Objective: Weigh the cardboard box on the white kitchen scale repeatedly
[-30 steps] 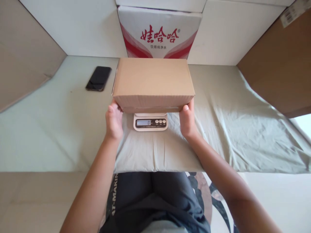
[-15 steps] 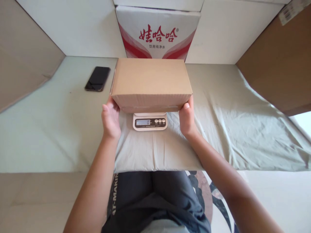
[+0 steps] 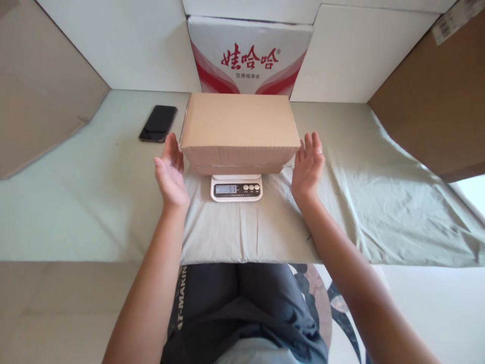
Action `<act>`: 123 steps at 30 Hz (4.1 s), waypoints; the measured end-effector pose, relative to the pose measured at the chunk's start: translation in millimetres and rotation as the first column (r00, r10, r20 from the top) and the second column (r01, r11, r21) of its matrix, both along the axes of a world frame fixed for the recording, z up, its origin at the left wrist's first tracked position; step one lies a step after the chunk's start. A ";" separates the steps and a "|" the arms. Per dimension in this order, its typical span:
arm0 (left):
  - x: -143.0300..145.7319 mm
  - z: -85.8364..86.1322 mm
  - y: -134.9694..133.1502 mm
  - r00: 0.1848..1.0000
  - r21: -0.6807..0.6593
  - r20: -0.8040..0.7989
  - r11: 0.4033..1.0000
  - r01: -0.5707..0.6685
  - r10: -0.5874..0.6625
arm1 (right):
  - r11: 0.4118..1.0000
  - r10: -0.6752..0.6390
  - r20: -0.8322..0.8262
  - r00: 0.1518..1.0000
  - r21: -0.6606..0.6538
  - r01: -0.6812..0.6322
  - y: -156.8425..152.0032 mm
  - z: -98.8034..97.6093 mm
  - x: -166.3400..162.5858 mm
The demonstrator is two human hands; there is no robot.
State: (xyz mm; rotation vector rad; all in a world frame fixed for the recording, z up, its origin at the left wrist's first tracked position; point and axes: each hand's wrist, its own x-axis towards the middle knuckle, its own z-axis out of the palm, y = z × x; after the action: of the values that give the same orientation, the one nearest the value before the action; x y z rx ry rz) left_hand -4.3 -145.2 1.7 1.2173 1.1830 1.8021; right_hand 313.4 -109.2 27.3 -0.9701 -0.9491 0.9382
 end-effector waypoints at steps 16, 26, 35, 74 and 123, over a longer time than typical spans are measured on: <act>-3.8 -13.1 24.3 0.992 -0.019 0.093 0.996 -0.085 0.086 | 0.992 -0.101 0.058 0.993 -0.069 0.105 33.8 -31.5 32.6; -1.9 -15.7 27.6 0.988 -0.042 0.107 0.993 -0.109 0.113 | 0.987 -0.120 -0.011 0.993 -0.105 0.118 35.0 -28.9 32.6; -2.1 -14.7 28.2 0.986 -0.076 0.131 0.993 -0.094 0.104 | 0.989 -0.103 0.037 0.994 -0.105 0.106 40.6 -37.3 40.3; 33.9 6.3 -1.6 1.000 0.127 0.008 0.992 0.018 -0.019 | 0.982 0.188 0.080 0.979 -0.029 -0.186 -7.1 -2.2 0.5; 17.5 -11.3 156.8 0.980 -0.049 0.152 0.989 0.137 -0.128 | 0.968 0.238 0.064 0.969 0.072 -0.242 146.4 -38.2 -50.1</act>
State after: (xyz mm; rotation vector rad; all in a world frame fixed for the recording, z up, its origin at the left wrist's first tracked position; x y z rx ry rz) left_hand 13.3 11.6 -9.5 1.0826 1.0389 1.7151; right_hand 263.2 37.2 -10.9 -0.8289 -1.1609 1.0719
